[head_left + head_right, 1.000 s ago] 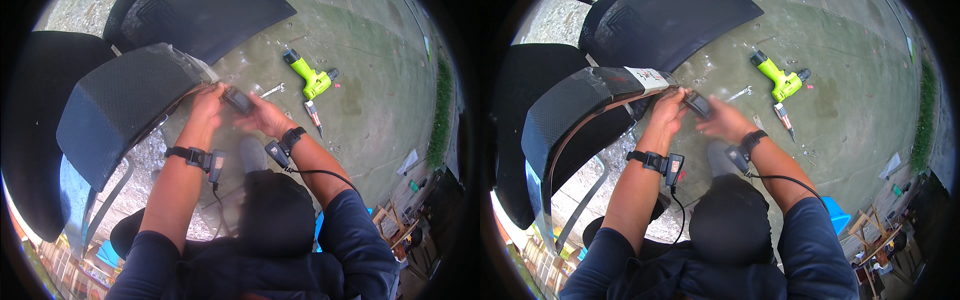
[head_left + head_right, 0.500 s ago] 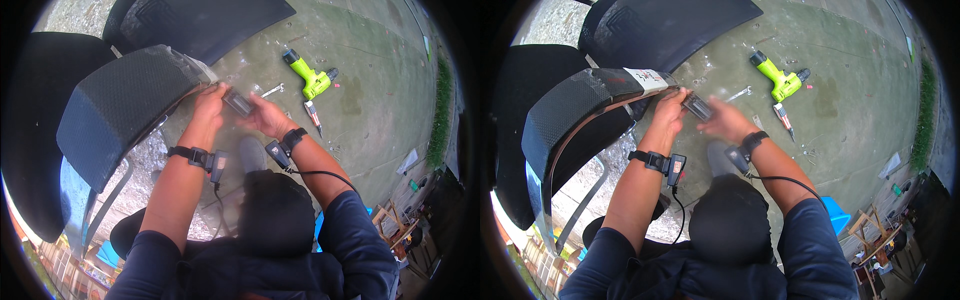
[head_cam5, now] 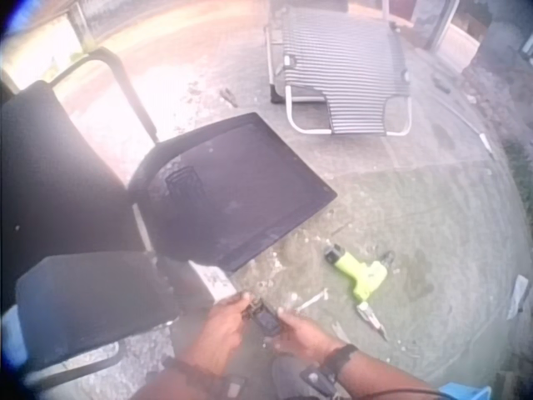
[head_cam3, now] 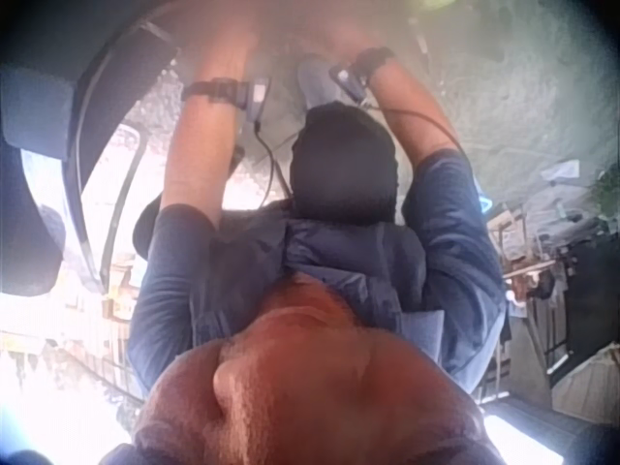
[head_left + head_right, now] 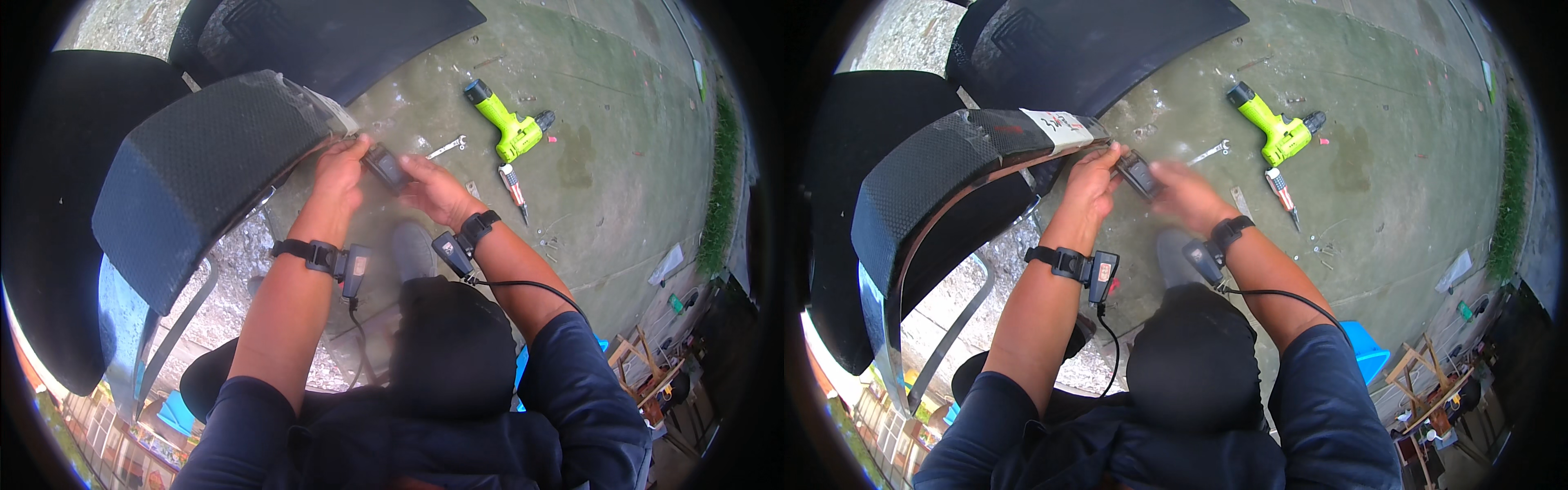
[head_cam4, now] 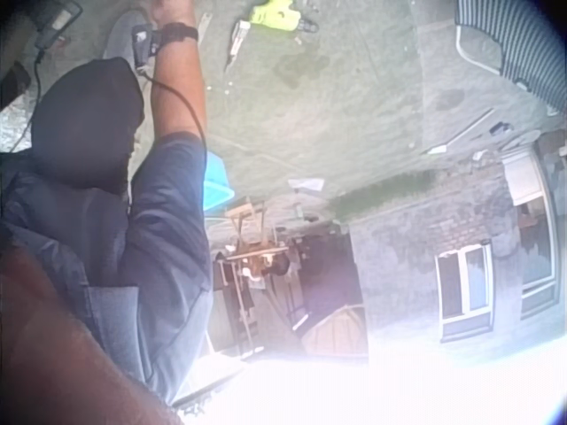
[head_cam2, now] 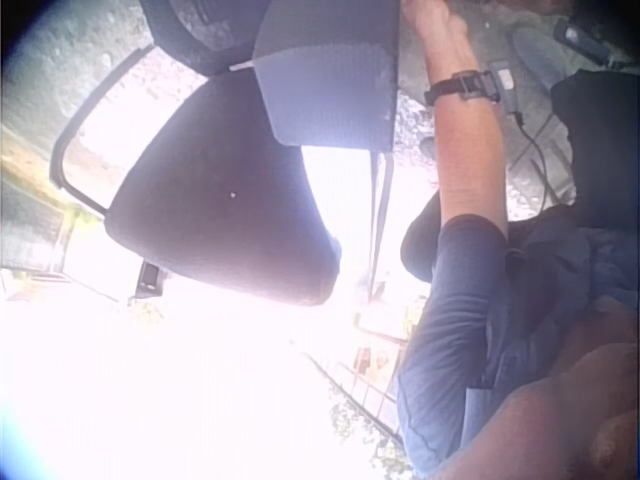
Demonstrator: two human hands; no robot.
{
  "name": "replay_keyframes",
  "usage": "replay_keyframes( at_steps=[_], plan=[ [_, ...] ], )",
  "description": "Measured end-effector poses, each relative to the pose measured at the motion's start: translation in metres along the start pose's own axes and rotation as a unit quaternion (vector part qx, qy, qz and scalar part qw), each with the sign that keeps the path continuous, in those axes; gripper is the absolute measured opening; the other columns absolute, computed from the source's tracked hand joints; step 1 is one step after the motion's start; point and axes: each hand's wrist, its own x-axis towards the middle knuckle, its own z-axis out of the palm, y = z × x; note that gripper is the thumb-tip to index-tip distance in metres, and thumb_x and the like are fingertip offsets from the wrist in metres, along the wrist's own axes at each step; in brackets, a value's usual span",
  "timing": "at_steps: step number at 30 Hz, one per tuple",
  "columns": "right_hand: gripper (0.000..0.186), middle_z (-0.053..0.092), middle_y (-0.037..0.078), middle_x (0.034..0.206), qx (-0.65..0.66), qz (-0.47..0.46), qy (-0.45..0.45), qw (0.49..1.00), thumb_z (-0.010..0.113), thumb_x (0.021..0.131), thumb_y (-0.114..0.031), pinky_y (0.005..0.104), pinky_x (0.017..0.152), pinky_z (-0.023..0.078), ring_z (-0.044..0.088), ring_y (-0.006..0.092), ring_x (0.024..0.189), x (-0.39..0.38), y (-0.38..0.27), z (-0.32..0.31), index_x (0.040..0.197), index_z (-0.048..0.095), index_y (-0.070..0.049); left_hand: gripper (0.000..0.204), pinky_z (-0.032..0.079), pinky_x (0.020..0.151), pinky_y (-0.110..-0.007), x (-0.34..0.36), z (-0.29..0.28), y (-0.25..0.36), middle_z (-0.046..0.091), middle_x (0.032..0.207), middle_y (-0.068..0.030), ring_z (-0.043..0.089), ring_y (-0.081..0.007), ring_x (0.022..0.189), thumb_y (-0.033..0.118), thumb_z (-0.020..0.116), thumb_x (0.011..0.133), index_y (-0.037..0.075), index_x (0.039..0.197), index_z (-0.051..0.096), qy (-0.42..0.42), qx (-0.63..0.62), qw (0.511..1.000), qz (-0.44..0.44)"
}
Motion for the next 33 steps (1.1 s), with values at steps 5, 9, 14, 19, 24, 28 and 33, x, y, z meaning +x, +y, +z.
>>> replay_keyframes(
  at_steps=[5,9,14,19,24,28,33],
  plan=[
    [0.057,0.064,0.015,0.114,0.091,0.109,-0.044,0.989,0.057,0.099,-0.041,0.0358,0.082,0.052,0.066,0.0263,0.099,-0.001,-0.009,-0.005,0.139,0.044,-0.002,0.015,0.045,0.097,-0.041,0.004,0.0,-0.001,0.07,0.111,-0.0058,0.062,-0.0177,0.105,0.021,0.065,0.098,0.008,0.104,0.066,0.013,0.047,0.999,0.004],
    [0.051,0.064,0.013,0.112,0.025,-0.001,-0.02,1.0,0.063,0.097,-0.029,0.0332,0.076,0.053,0.067,0.023,0.098,-0.007,-0.011,0.001,0.137,0.045,-0.004,0.015,0.046,0.095,-0.041,-0.002,0.003,-0.001,0.07,0.107,-0.0046,0.062,-0.0173,0.103,0.022,0.064,0.099,0.008,0.102,0.068,0.008,0.032,0.999,-0.008],
    [0.045,0.065,0.012,0.111,-0.068,-0.041,0.03,0.996,0.065,0.095,-0.024,0.0324,0.074,0.053,0.068,0.0216,0.096,-0.008,-0.013,0.013,0.132,0.049,-0.003,0.016,0.05,0.089,-0.037,-0.002,0.007,-0.002,0.07,0.1,-0.0041,0.064,-0.017,0.097,0.021,0.064,0.099,0.006,0.101,0.068,0.01,0.013,1.0,0.005],
    [0.039,0.064,0.009,0.121,0.043,0.049,-0.053,0.996,0.057,0.099,-0.032,0.0353,0.078,0.053,0.066,0.024,0.101,-0.005,-0.013,0.002,0.129,0.054,-0.007,0.015,0.05,0.088,-0.036,-0.001,0.005,-0.004,0.07,0.099,-0.0042,0.063,-0.0165,0.094,0.019,0.063,0.099,0.005,0.103,0.069,-0.002,0.044,0.999,0.003],
    [0.041,0.06,0.013,0.125,-0.012,0.054,-0.04,0.998,0.057,0.099,-0.033,0.0373,0.077,0.054,0.068,0.0286,0.102,-0.015,-0.01,-0.005,0.127,0.054,-0.004,0.016,0.047,0.092,-0.037,-0.008,-0.001,-0.012,0.069,0.103,-0.0031,0.061,-0.0158,0.097,0.021,0.06,0.101,0.007,0.103,0.069,-0.04,0.081,0.996,-0.025],
    [0.047,0.058,0.013,0.129,-0.054,0.055,-0.03,0.997,0.059,0.099,-0.034,0.0392,0.086,0.054,0.065,0.0291,0.111,-0.029,0.0,-0.02,0.133,0.052,-0.003,0.017,0.045,0.096,-0.037,-0.024,0.003,-0.021,0.068,0.107,-0.0025,0.06,-0.0159,0.099,0.023,0.059,0.101,0.009,0.104,0.069,-0.052,0.111,0.989,-0.077],
    [0.048,0.058,0.01,0.13,-0.074,0.052,-0.034,0.995,0.06,0.099,-0.036,0.0398,0.094,0.051,0.063,0.0261,0.113,-0.035,0.012,-0.027,0.136,0.052,-0.006,0.02,0.049,0.093,-0.04,-0.026,-0.003,-0.031,0.067,0.108,-0.0037,0.06,-0.0163,0.103,0.026,0.057,0.102,0.009,0.109,0.065,-0.096,0.094,0.99,-0.05]
  ],
)
